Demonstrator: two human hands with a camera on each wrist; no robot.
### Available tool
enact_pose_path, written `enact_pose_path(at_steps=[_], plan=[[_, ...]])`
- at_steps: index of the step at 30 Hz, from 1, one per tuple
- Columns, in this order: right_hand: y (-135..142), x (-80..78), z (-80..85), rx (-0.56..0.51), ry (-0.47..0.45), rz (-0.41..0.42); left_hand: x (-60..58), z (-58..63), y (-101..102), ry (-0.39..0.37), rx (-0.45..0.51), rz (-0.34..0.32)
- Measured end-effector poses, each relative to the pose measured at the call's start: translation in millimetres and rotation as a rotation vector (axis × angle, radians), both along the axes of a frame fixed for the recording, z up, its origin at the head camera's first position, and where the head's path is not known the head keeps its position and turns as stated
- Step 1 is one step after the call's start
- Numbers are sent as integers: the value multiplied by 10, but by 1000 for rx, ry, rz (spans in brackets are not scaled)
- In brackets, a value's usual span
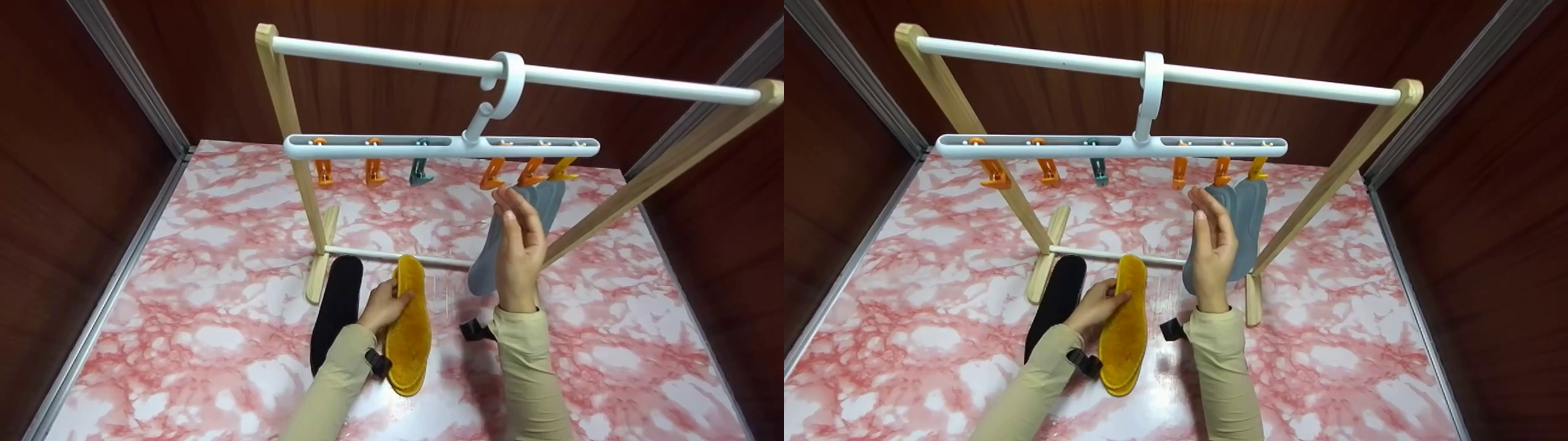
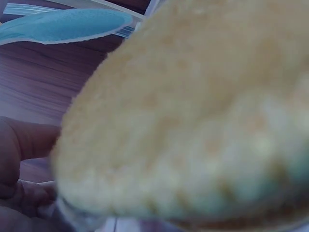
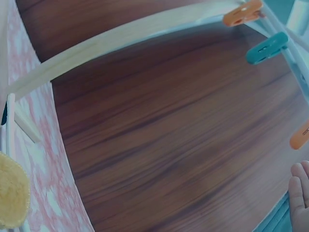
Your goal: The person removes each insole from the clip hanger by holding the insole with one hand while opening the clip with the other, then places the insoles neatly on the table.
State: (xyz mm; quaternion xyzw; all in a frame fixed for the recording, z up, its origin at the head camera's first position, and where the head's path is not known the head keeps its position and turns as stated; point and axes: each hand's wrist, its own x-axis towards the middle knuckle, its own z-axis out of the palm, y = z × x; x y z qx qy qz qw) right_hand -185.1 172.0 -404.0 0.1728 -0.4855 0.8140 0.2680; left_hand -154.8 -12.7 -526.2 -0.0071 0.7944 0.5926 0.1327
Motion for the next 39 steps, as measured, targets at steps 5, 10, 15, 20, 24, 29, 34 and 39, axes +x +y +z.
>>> enact_pose_path(at_steps=[5,10,15,20,24,29,34,39], plan=[[8,5,-1,16,1,-13,-9,-44,-10,-4,-31,-10],[15,13,-17,27,15,-38,-7,-63,-1,29,-92,-22],[20,10,-28,8,10,-34,7,-60,14,135,-181,-23],[30,12,-39,7,15,-39,25,-4,37,194,-316,-10],[35,5,-49,6,15,-41,41,63,61,150,-462,-3],[36,3,-49,-4,10,-35,67,129,75,107,-623,-20],[40,10,-44,-4,3,-40,83,150,82,104,-681,-51],[52,11,-47,-6,3,-39,98,160,93,62,-707,-105]])
